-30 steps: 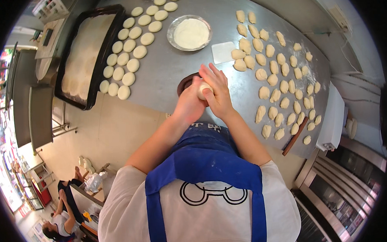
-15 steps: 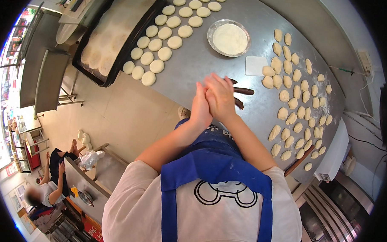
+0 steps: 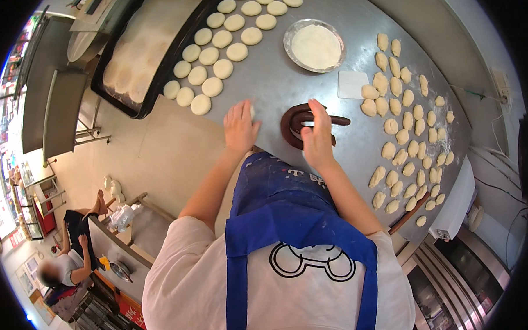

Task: The person shapes dough pieces into round and elongated forms, dips them into flour, and places some onto a long brown strip of dough.

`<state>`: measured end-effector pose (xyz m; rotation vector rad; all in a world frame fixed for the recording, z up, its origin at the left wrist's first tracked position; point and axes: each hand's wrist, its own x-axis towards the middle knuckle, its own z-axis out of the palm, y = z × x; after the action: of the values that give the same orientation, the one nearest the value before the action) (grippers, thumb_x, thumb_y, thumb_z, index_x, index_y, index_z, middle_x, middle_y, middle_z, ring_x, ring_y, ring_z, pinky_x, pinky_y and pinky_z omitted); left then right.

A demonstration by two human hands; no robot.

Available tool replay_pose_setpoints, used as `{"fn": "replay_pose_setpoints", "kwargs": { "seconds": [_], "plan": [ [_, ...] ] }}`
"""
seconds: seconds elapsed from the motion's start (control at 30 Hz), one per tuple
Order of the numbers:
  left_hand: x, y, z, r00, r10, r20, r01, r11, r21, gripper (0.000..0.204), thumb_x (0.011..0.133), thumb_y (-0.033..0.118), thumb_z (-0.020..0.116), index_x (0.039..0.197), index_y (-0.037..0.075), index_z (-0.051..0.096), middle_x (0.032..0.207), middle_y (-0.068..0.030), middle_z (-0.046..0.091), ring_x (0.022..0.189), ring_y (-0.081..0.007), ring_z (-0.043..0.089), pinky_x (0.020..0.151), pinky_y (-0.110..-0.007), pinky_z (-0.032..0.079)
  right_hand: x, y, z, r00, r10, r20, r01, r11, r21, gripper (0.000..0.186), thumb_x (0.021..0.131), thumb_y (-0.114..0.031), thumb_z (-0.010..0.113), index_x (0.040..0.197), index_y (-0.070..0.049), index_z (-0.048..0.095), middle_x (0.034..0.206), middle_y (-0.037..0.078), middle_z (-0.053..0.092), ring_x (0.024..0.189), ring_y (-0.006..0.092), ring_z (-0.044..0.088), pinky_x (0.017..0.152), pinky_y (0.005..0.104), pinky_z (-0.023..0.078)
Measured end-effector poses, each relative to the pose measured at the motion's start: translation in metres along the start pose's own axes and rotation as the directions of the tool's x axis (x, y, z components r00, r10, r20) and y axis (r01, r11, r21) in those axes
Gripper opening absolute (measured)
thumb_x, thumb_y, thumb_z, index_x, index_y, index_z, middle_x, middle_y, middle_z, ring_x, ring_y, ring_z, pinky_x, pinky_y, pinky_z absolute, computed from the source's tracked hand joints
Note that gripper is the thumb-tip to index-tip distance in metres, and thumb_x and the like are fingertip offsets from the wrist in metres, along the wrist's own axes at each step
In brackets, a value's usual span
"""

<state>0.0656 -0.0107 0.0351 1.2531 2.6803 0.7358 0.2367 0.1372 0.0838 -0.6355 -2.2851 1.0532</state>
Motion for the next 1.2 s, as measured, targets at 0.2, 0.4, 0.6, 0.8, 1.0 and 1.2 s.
{"fn": "replay_pose_setpoints", "kwargs": {
  "seconds": [0.2, 0.4, 0.6, 0.8, 1.0, 1.2],
  "plan": [
    [0.050, -0.017, 0.018, 0.975, -0.022, 0.223, -0.051, 0.947, 0.316, 0.079, 0.089, 0.048, 0.060, 0.146, 0.000, 0.035, 0.148, -0.0169, 0.037, 0.140, -0.0347, 0.030, 0.111, -0.063, 0.019, -0.047, 0.035, -0.038, 0.976, 0.213, -0.035, -0.216, 0.970, -0.114, 0.049, 0.099, -0.026, 0.043, 0.137, 0.005, 0.044, 0.142, 0.027, 0.043, 0.133, 0.0415, 0.038, 0.113, 0.0478, 0.026],
    [0.072, -0.013, 0.035, 0.962, -0.063, 0.267, -0.033, 0.939, 0.341, 0.089, 0.090, 0.061, 0.052, 0.153, 0.003, 0.025, 0.162, -0.0165, 0.013, 0.151, -0.0340, 0.004, 0.116, -0.065, 0.005, -0.049, 0.032, -0.031, 0.986, 0.160, -0.042, -0.163, 0.982, -0.099, 0.043, 0.098, -0.021, 0.047, 0.134, 0.001, 0.048, 0.140, 0.025, 0.045, 0.130, 0.0399, 0.042, 0.110, 0.0472, 0.031],
    [0.080, -0.031, 0.034, 0.969, 0.045, 0.241, -0.132, 0.924, 0.359, 0.085, 0.089, 0.055, 0.058, 0.153, 0.009, 0.026, 0.160, -0.0191, 0.016, 0.150, -0.0364, 0.009, 0.115, -0.066, 0.006, -0.052, 0.032, -0.035, 0.981, 0.187, -0.045, -0.190, 0.977, -0.095, 0.038, 0.094, -0.018, 0.052, 0.129, -0.001, 0.053, 0.135, 0.023, 0.049, 0.126, 0.0392, 0.045, 0.107, 0.0458, 0.034],
    [0.084, -0.011, 0.039, 0.963, 0.150, 0.223, -0.211, 0.936, 0.281, 0.076, 0.092, 0.044, 0.059, 0.152, 0.009, 0.029, 0.157, -0.0210, 0.021, 0.148, -0.0383, 0.012, 0.114, -0.066, 0.008, -0.042, 0.021, -0.038, 0.987, 0.155, -0.050, -0.158, 0.986, -0.056, 0.036, 0.092, -0.017, 0.056, 0.126, -0.003, 0.056, 0.133, 0.023, 0.051, 0.123, 0.0392, 0.048, 0.106, 0.0453, 0.036],
    [0.081, -0.033, 0.046, 0.995, 0.061, 0.076, -0.067, 0.994, 0.082, 0.057, 0.094, 0.033, 0.059, 0.141, 0.004, 0.044, 0.149, -0.0208, 0.035, 0.142, -0.0372, 0.029, 0.116, -0.052, 0.023, -0.046, 0.023, -0.039, 0.986, 0.160, -0.040, -0.161, 0.986, -0.040, 0.035, 0.090, -0.017, 0.060, 0.121, -0.003, 0.059, 0.133, 0.022, 0.051, 0.123, 0.0391, 0.049, 0.104, 0.0454, 0.039],
    [0.034, -0.050, -0.002, 0.919, -0.160, 0.361, 0.127, 0.986, 0.112, 0.054, 0.084, 0.038, 0.072, 0.119, -0.002, 0.060, 0.115, -0.0214, 0.064, 0.109, -0.0295, 0.062, 0.092, -0.040, 0.049, -0.057, 0.042, -0.037, 0.954, 0.240, -0.181, -0.259, 0.962, -0.088, 0.026, 0.088, -0.015, 0.065, 0.111, -0.003, 0.064, 0.130, 0.020, 0.053, 0.114, 0.0348, 0.058, 0.097, 0.0415, 0.047]
  ]
}}
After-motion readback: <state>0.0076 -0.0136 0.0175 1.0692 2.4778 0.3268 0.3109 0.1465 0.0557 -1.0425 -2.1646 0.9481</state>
